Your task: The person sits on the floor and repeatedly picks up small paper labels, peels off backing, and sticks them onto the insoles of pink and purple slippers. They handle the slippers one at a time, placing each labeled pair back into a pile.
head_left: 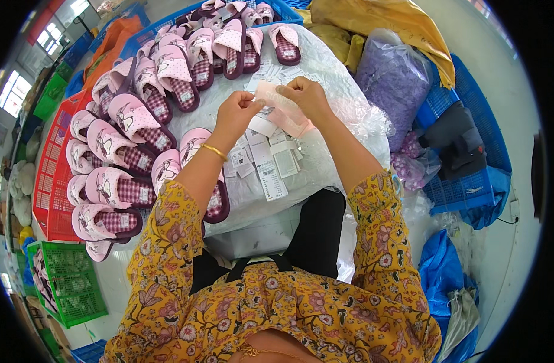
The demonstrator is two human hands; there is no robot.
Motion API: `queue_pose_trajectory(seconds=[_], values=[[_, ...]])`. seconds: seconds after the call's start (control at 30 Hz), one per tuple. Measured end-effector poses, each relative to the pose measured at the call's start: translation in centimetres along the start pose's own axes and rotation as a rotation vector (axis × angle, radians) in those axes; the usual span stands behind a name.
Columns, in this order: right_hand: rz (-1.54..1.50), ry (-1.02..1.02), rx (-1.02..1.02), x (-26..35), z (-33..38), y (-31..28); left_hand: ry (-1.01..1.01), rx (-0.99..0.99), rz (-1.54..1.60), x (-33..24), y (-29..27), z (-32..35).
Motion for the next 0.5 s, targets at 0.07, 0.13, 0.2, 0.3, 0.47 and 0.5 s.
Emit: queue_pose_trajectory(seconds=[0.07, 0.13, 0.2, 0.3, 0.47, 0.5], values=[[-0.029, -0.018, -0.001, -0.1, 0.2, -0.2, -0.138, 0.045, 0.074, -0.1, 0.2, -0.5], [-0.060, -0.037, -0.007, -0.2, 0.3, -0.4, -0.226, 0.082, 0.166, 0.3, 0.4, -0.6], [-0.064, -0.016, 0.007, -0.2, 0.7, -0.4, -0.261, 0.114, 0.279, 1.1, 0.6, -0.3], [-0.015, -0.006, 0.002, -0.3, 0.8, -0.2, -0.230, 0.173, 0.391, 2.0, 0.3, -0.2], [0.189, -0.003, -0.163, -2.1, -0.3, -1.1, -0.270, 0.109, 0.512, 2.9, 0.0, -0.4], [0.214, 0.008, -0.210, -2.8, -0.5, -1.5, -0.299, 0.086, 0.531, 3.5, -0.3, -0.5]])
Point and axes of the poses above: each hand's wrist, its own z-axis away from the middle knuckle, its own y-axis out of the palm, x = y × z, the point moved 2 cm from there along -z, towards the middle knuckle, and after that the axes turned 1 degree about -z, right-handed, at the moved point
